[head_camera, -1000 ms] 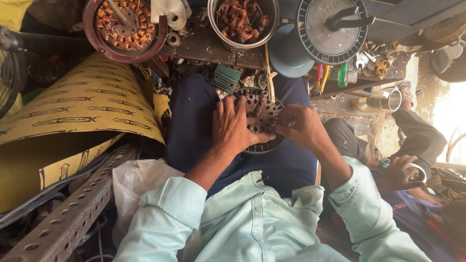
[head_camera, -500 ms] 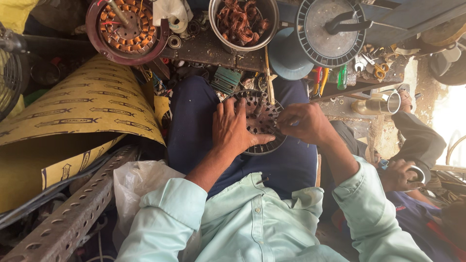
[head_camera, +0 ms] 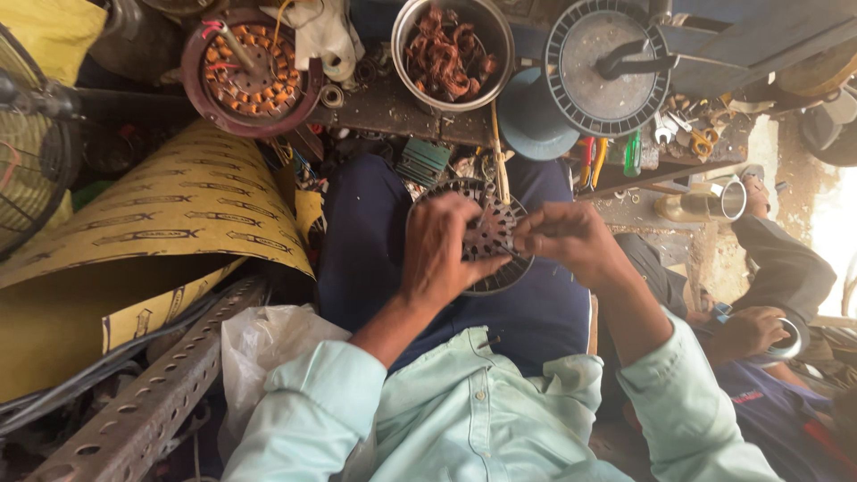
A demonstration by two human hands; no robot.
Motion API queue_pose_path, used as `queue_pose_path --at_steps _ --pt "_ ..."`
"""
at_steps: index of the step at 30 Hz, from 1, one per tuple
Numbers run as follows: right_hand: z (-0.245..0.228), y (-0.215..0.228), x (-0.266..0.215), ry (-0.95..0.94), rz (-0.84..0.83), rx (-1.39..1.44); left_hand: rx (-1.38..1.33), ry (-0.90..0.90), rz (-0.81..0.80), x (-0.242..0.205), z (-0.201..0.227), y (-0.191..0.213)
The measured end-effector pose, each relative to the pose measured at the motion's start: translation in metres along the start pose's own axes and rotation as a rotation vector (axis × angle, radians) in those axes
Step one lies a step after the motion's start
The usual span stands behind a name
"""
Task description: The person sits on the floor in a workshop and repairs a fan motor stator. They retrieve small white insulating pieces from a plastic bag and insert them into the slots of the stator core held on their lap.
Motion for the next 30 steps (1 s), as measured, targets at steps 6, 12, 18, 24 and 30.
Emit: queue_pose_path --at_steps 6,12,18,24,30 --pt "0.017 -0.005 -0.014 -0.047 -0.018 0.368 -0.614 0.248 -0.235 -0.001 0.011 -0.004" --pt "-0.01 -0.017 -0.024 0.095 -0.023 0.198 -1.11 0.685 -0.368 -0.012 0.001 -0.022" --pt "-0.083 -0.04 -0.048 0.831 -0.082 -0.55 -1.281 0.92 -0.58 -0.017 -0.007 -0.027" --pt "-0.094 -0.045 -0.049 1.003 -0.149 -0.691 -1.346 0.931 -0.693 -0.014 -0.006 -0.031" --pt "-0.084 -0.04 -0.043 0.911 -0.119 -0.629 -1.318 0.966 -0.67 -0.019 -0.012 -0.035"
Point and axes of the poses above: each hand's wrist, its own x-axis towards the middle knuckle, its own y-axis out of the back of the hand, z = x × y, the point moved 7 cm from there along x, towards the middle knuckle, and after that the axes turned 1 degree about z, right-handed, at the moved point
